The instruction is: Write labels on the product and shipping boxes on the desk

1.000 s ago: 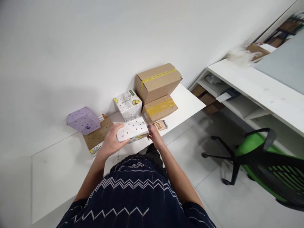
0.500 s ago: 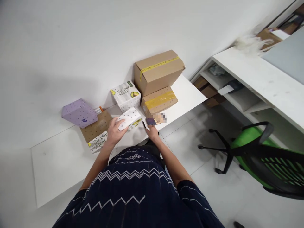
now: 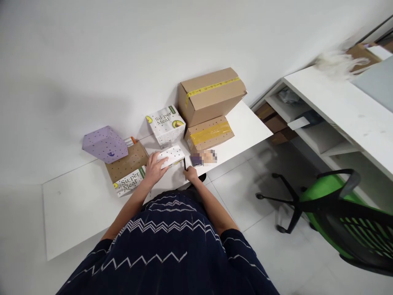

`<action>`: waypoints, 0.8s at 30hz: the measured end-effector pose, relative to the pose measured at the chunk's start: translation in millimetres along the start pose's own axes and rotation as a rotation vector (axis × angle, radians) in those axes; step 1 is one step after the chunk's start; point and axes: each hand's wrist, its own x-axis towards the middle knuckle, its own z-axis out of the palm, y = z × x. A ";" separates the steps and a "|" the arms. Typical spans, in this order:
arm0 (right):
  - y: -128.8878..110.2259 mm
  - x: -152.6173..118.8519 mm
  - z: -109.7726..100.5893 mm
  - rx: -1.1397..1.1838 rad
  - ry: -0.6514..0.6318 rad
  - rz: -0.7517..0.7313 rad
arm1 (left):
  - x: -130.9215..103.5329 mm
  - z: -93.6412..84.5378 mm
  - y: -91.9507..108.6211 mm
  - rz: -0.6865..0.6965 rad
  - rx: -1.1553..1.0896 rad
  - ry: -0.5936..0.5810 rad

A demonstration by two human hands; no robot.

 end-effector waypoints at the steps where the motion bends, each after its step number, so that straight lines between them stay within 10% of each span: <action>1: 1.2 -6.0 -2.5 0.056 -0.015 -0.003 | -1.2 -1.3 1.1 -0.009 0.012 -0.001; 11: -12.4 -68.2 -67.1 1.156 -0.072 -0.122 | -9.9 -4.5 0.7 -0.147 0.001 0.027; 24: -50.1 -69.5 -83.1 0.555 0.364 -0.588 | 30.3 -42.0 47.4 0.029 0.101 -0.338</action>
